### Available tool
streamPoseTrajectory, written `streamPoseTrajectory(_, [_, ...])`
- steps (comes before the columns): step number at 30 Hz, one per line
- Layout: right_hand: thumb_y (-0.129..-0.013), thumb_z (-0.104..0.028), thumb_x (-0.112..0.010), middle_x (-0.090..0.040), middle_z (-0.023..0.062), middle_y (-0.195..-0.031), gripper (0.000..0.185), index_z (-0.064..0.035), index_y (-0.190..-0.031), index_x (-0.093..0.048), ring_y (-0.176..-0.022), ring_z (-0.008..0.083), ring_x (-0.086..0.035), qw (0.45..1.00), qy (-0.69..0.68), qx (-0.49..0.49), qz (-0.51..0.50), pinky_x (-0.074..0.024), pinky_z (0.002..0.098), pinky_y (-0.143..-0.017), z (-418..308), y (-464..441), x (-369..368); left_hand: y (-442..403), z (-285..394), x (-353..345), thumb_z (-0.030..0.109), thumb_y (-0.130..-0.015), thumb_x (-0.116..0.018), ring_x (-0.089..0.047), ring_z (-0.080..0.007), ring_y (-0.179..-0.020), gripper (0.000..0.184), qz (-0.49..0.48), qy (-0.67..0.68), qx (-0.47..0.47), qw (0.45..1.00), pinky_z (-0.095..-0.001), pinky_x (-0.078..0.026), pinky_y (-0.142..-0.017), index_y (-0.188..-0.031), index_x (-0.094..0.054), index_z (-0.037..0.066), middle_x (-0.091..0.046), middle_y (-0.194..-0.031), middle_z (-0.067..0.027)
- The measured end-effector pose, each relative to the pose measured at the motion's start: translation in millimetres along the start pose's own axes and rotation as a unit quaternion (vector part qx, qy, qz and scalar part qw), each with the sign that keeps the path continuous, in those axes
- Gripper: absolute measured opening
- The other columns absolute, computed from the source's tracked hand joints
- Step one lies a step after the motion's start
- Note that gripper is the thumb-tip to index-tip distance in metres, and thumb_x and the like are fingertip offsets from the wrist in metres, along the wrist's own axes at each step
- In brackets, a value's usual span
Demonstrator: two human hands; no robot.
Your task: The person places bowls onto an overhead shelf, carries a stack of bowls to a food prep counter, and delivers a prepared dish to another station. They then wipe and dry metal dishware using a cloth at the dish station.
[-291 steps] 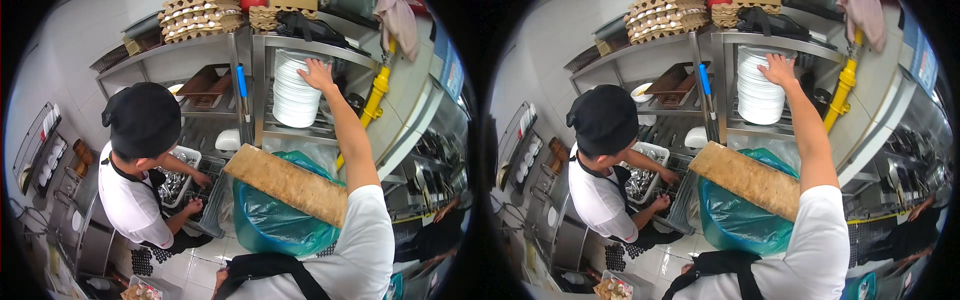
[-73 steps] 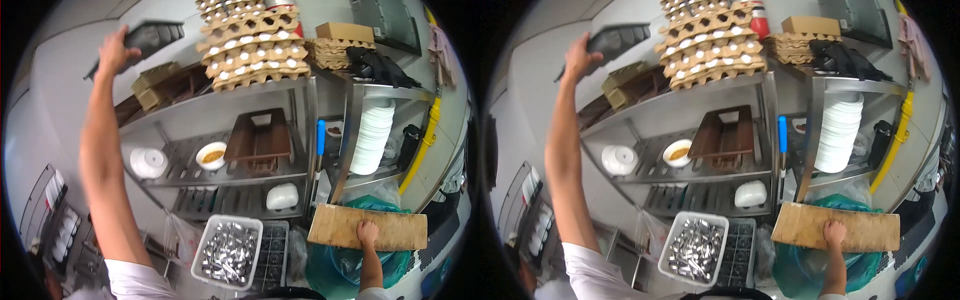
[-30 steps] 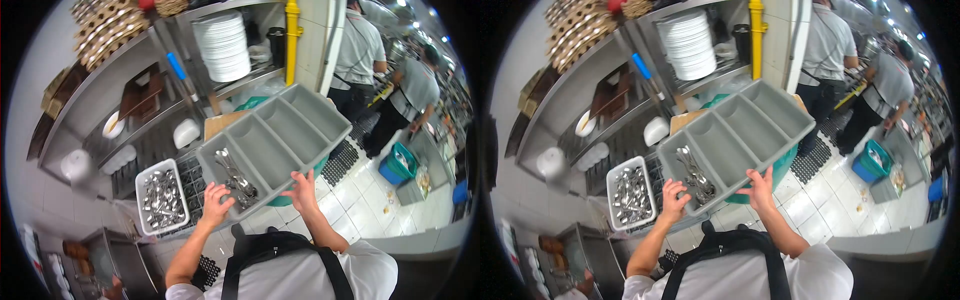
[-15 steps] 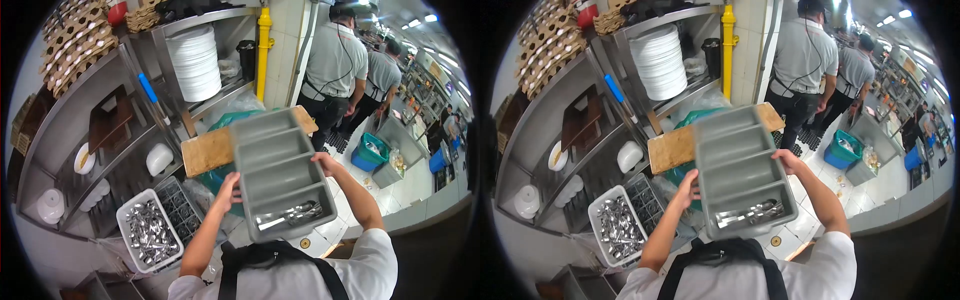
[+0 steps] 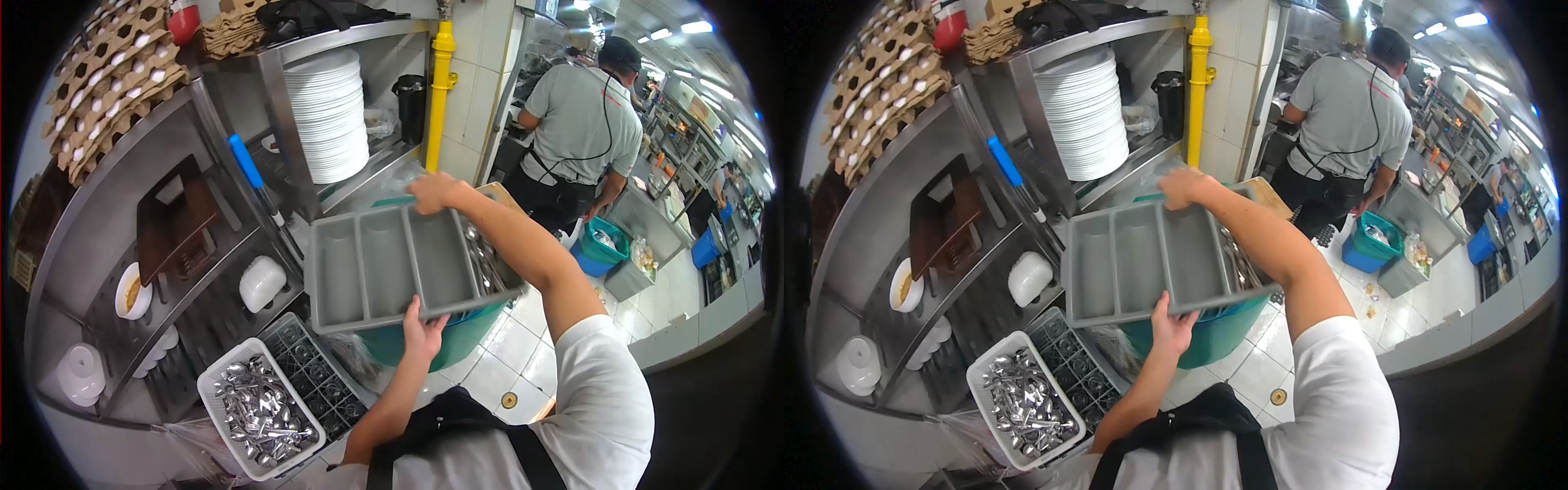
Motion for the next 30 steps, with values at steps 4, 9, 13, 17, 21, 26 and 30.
streamPoseTrajectory(4, [-0.084,-0.026,-0.057,-0.068,0.0189,-0.100,0.049,-0.0062,-0.129,-0.054,-0.095,0.0352,-0.065,0.956,-0.195,0.217,0.037,-0.0517,0.0445,-0.082,-36,45,19,-64,-23,-28,0.042,-0.089,-0.066,-0.044,-0.0342,-0.125,0.062,-0.087,-0.019,0.005,0.996,-0.0482,-0.039,-0.108,-0.133,-0.043,0.006,-0.046,-0.131,-0.0176])
streamPoseTrajectory(9, [-0.086,-0.032,-0.061,-0.066,0.0215,-0.110,0.057,-0.0082,-0.136,-0.049,-0.105,0.0379,-0.062,0.969,-0.069,0.219,-0.088,-0.0485,0.0455,-0.091,-15,128,18,-106,-49,-49,0.058,-0.093,-0.049,-0.052,-0.0442,-0.119,0.083,-0.173,-0.246,0.204,0.932,-0.0471,-0.043,-0.104,-0.144,-0.028,-0.003,-0.044,-0.133,-0.0355])
streamPoseTrajectory(13, [-0.083,-0.036,-0.064,-0.062,0.0216,-0.120,0.061,-0.0105,-0.137,-0.050,-0.113,0.0382,-0.058,0.971,-0.065,0.172,-0.153,-0.0460,0.0437,-0.097,64,149,38,-124,-62,-55,0.062,-0.095,-0.035,-0.059,-0.0424,-0.110,0.081,-0.151,-0.200,0.180,0.951,-0.0464,-0.049,-0.097,-0.143,-0.031,-0.003,-0.053,-0.128,-0.0300])
streamPoseTrajectory(17, [-0.083,-0.039,-0.065,-0.057,0.0224,-0.128,0.065,-0.0092,-0.138,-0.048,-0.119,0.0384,-0.053,0.992,0.040,0.067,-0.097,-0.0420,0.0450,-0.102,183,88,116,-140,-59,-72,0.067,-0.093,-0.034,-0.066,-0.0357,-0.101,0.085,-0.099,-0.325,0.052,0.939,-0.0416,-0.053,-0.083,-0.143,-0.033,-0.002,-0.060,-0.123,-0.0214])
streamPoseTrajectory(21, [-0.077,-0.025,-0.068,-0.050,0.0215,-0.128,0.053,-0.0098,-0.126,-0.058,-0.122,0.0374,-0.047,0.926,0.076,0.050,0.366,-0.0371,0.0452,-0.105,282,26,311,-155,-57,-70,0.075,-0.085,-0.043,-0.070,-0.0304,-0.089,0.096,-0.026,-0.374,-0.005,0.927,-0.0374,-0.052,-0.077,-0.142,-0.035,-0.002,-0.065,-0.115,-0.0187])
streamPoseTrajectory(26, [-0.081,-0.027,-0.061,-0.059,0.0223,-0.123,0.032,-0.0162,-0.110,-0.069,-0.119,0.0350,-0.052,0.831,-0.003,-0.055,0.553,-0.0404,0.0455,-0.099,314,21,411,-144,-52,-74,0.074,-0.083,-0.047,-0.070,-0.0306,-0.088,0.096,0.019,-0.398,0.007,0.917,-0.0375,-0.052,-0.077,-0.141,-0.035,-0.001,-0.064,-0.117,-0.0182])
streamPoseTrajectory(30, [-0.087,-0.027,-0.057,-0.064,0.0124,-0.112,0.031,-0.0165,-0.114,-0.066,-0.104,0.0247,-0.059,0.851,-0.166,0.022,0.498,-0.0458,0.0389,-0.087,364,-61,449,-147,-54,-72,0.073,-0.084,-0.048,-0.070,-0.0307,-0.087,0.093,0.032,-0.397,0.024,0.917,-0.0378,-0.052,-0.076,-0.142,-0.036,0.002,-0.064,-0.117,-0.0180])
Point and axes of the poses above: each hand's wrist, its own y-axis away from the middle knuckle, its own x-axis out of the back of the hand, z = x × y, the point moved 7 cm from there along -y, towards the middle knuckle
